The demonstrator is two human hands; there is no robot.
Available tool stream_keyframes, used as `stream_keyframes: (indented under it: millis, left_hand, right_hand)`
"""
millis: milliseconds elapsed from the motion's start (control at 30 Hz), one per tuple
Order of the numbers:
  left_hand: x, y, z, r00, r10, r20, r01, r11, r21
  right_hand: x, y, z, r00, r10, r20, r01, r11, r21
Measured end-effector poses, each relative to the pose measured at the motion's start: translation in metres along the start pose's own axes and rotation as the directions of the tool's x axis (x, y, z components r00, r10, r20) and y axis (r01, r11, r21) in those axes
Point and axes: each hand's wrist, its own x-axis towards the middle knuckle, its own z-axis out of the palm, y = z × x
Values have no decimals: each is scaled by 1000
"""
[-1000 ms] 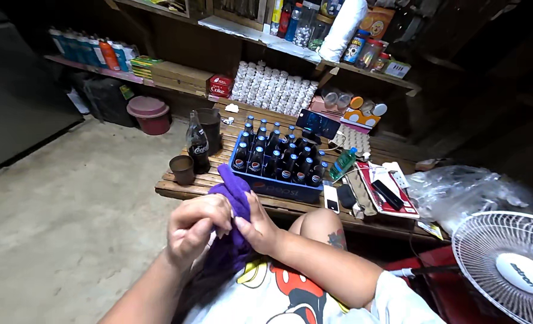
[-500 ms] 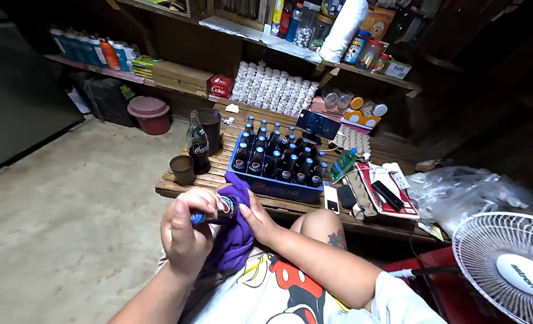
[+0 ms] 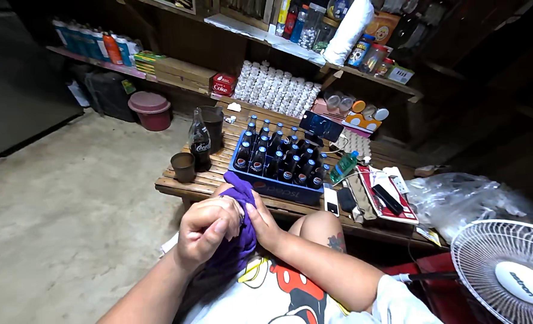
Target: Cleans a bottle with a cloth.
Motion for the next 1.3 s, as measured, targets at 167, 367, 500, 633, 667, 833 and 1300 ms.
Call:
stream_keyframes:
  millis: [167,367,500,633,667,833,1300]
  left_hand:
    - [1,3,6,998,14,-64,11,929,369]
    - [-1,12,8,996,-44,-81,84,795,601]
    - [3,17,6,975,-104,-197,193,836,513]
    - [9,21,0,912,-207,-355,290,936,199]
    - [9,20,-2,899,-206,-386,281,948,148]
    - [6,20,7,868,-169,-467,232,969,81]
    - [-7,11,1,995,77,63,-80,996,50]
  right_hand:
    - [6,-28,2,915,-402,-23,401,915,-39]
    - [11,-23,0,905,-425,6,425,904,-44]
    - [10,-16,-1,971,-236,27,238,969,-71]
    - [10,-13,0,999,-16,-41,12,997,-82]
    - [10,-12,2,997,-12,-74,6,997,-83]
    - [8,-1,3,991,-106,-77,105,994,-15]
    - [2,-1,-4,990,99,104,-103,994,28]
